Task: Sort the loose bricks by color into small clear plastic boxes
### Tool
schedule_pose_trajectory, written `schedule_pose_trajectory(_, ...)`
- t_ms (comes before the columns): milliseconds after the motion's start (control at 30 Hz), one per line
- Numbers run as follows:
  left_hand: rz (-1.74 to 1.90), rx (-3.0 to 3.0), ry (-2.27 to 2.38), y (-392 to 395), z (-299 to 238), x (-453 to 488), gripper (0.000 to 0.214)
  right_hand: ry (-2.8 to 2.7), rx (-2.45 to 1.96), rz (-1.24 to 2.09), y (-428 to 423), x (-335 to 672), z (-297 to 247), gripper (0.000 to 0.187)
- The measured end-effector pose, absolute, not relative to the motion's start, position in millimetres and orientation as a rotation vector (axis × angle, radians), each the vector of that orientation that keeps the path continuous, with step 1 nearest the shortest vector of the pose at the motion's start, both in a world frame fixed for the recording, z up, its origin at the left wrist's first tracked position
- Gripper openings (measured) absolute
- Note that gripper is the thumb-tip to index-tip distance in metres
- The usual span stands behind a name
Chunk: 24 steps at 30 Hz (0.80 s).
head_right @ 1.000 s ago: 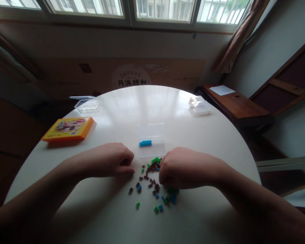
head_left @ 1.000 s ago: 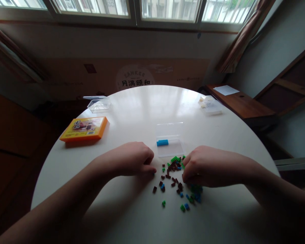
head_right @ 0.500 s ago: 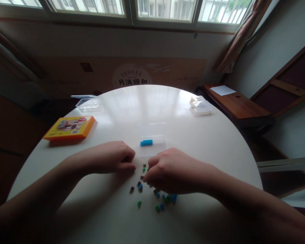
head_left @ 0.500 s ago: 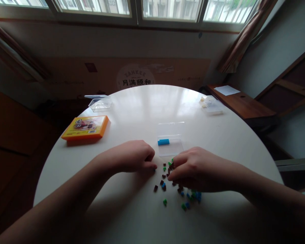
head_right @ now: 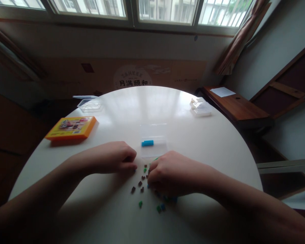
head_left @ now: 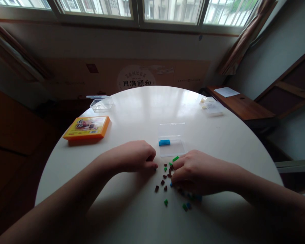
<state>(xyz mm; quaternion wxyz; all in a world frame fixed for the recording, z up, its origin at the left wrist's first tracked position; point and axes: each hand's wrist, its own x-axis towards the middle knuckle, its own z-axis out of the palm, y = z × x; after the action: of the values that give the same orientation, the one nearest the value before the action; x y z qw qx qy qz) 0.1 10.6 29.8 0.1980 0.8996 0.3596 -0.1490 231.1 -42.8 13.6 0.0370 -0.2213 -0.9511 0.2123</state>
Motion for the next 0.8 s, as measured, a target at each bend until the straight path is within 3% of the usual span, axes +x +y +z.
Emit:
schedule_pose_trajectory(267,-0.274,2.599,0.960,17.8,25.7,-4.9,0.028,-2.888,-0.724,0.581,-46.1,229.2,10.5,0.015)
schedule_pose_trajectory(467,-0.112,2.659,0.870,15.4,31.7,-3.8,0.012,-2.933,-0.697,0.527,-48.8,223.8,4.7,0.019)
schedule_pose_trajectory(800,-0.143,2.641,0.839,9.2,31.5,-0.5,0.004,-2.945,-0.643,0.569,-47.7,225.0,10.7,0.014)
